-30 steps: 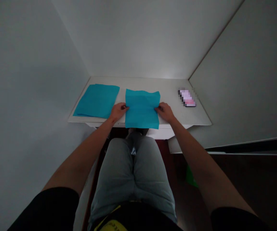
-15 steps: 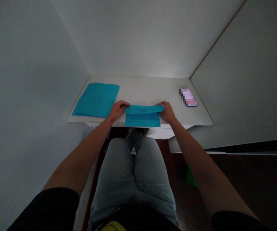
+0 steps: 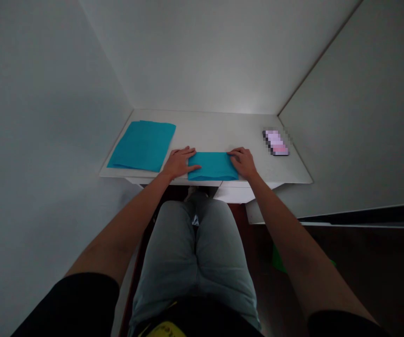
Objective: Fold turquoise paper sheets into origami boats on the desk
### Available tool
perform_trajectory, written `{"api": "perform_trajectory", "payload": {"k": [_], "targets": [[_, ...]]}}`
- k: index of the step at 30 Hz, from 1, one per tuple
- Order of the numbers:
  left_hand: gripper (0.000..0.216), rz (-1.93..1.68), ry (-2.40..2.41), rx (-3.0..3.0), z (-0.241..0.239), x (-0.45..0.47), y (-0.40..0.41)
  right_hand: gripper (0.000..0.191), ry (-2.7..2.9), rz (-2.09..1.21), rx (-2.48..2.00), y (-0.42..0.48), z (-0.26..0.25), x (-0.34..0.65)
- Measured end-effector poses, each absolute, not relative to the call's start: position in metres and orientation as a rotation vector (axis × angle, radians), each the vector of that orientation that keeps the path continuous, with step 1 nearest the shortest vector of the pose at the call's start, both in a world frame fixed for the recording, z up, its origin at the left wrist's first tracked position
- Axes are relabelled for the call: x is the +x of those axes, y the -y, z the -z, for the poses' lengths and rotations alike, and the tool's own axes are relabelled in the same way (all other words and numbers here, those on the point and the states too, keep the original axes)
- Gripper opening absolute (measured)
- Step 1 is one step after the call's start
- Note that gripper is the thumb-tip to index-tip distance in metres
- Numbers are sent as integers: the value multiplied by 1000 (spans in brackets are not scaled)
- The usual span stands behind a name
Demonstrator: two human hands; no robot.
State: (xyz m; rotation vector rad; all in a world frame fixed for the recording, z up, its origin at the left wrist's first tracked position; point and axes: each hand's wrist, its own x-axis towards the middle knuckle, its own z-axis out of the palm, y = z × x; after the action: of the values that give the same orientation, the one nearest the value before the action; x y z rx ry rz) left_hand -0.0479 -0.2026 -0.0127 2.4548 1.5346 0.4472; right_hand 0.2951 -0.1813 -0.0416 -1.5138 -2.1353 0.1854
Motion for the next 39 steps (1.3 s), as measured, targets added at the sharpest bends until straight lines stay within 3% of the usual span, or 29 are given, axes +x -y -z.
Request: {"api": "perform_trajectory", "payload": {"k": [9,16,21,26,39], "targets": [[44,-435,-1582,2482,22,-48,194,43,2275,-121,-1533,204,23,280],[82,-402,-1546,2562,19,-43,200,51,2404,-24,-1611,206,11,237],[89,-346,-1520,2604,16,-44,201,65,2374,-368,-1308,188,20,157],[94,-274,-1527,2589,15,-45,200,83,2196,-555,-1381,173,40,122],[100,-318,-1521,2565,18,-45,200,71,2515,-254,-1538,174,34,204]]}}
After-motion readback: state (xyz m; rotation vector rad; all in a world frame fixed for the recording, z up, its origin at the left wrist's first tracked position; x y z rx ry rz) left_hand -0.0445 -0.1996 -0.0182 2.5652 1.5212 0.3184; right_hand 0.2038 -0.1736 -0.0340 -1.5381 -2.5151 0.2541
